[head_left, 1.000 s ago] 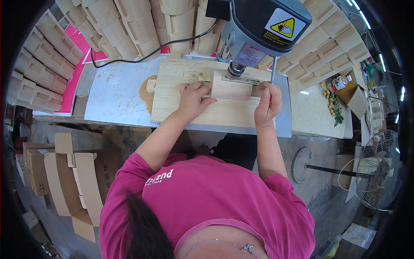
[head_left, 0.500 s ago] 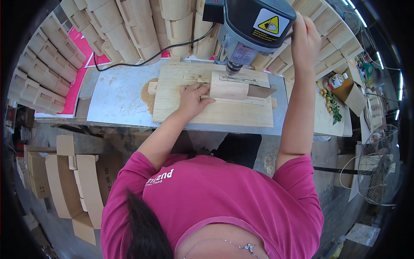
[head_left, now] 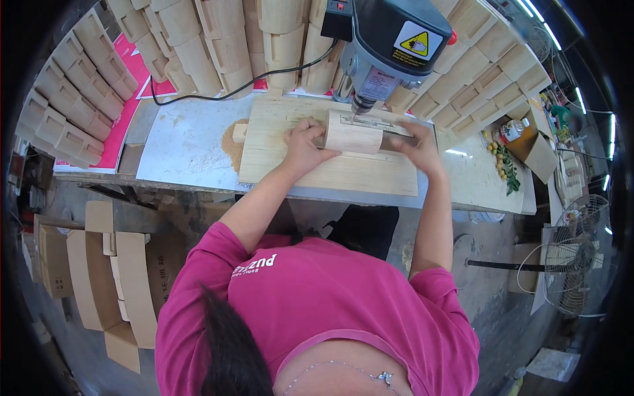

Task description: Drilling holes into wooden cylinders using a vertical drill press in a workshop.

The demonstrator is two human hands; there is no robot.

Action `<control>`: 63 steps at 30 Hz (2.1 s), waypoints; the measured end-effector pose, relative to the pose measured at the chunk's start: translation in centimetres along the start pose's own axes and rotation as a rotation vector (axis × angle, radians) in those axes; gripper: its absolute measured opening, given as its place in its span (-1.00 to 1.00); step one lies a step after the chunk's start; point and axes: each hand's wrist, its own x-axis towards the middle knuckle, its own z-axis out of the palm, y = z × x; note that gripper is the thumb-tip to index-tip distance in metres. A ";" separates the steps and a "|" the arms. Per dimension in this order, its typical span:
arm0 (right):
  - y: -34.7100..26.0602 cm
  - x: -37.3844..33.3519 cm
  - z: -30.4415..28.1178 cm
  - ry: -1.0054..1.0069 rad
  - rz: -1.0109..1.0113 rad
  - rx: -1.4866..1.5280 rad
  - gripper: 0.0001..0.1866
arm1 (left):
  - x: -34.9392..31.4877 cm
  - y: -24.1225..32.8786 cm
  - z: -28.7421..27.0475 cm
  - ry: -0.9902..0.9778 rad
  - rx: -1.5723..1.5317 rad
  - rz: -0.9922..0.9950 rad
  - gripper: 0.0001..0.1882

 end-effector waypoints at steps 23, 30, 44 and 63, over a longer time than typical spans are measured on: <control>-4.0 -6.5 1.1 -0.107 0.235 0.473 -0.72 | -4.9 -6.4 -26.1 0.330 0.304 -0.195 -0.61; -2.7 -7.0 1.4 -0.090 0.256 0.590 -0.70 | -7.9 -10.1 -22.0 0.612 0.271 -0.242 -0.25; -2.5 -7.3 1.2 -0.097 0.341 0.590 -0.68 | -5.4 -11.8 -28.0 0.732 -0.091 -0.425 -0.24; -4.6 -7.4 1.1 -0.057 0.445 0.570 -0.75 | 2.5 -31.2 -41.1 1.108 0.568 -0.453 -0.31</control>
